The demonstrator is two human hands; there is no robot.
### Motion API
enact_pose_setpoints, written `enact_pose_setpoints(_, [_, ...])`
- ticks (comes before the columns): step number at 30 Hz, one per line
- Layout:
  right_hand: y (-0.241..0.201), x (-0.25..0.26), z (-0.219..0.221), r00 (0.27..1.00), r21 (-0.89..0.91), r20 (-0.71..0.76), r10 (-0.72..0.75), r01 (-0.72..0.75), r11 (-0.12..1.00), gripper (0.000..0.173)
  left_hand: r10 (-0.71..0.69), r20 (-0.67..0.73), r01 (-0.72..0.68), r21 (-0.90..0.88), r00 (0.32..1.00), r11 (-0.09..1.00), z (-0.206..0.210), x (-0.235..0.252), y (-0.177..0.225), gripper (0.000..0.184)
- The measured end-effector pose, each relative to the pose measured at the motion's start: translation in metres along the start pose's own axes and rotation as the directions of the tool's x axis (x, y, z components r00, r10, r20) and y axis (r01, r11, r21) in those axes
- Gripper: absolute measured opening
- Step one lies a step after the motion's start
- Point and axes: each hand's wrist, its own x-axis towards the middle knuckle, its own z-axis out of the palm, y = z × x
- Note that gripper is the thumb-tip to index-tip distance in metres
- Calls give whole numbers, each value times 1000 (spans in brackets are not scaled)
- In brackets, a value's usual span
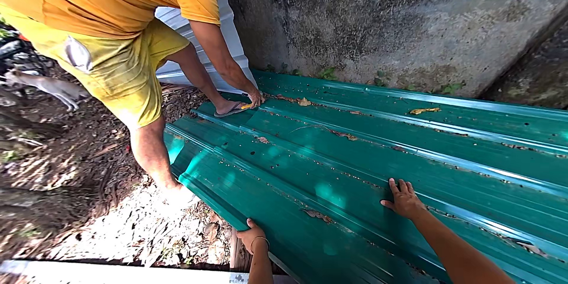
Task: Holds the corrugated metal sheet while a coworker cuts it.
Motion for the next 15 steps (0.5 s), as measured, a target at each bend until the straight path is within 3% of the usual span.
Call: enact_pose_setpoints(15, [0, 0, 0, 1000, -14, 11, 12, -12, 1000, 98, -15, 1, 15, 19, 1000, 1000, 0, 1, 0, 74])
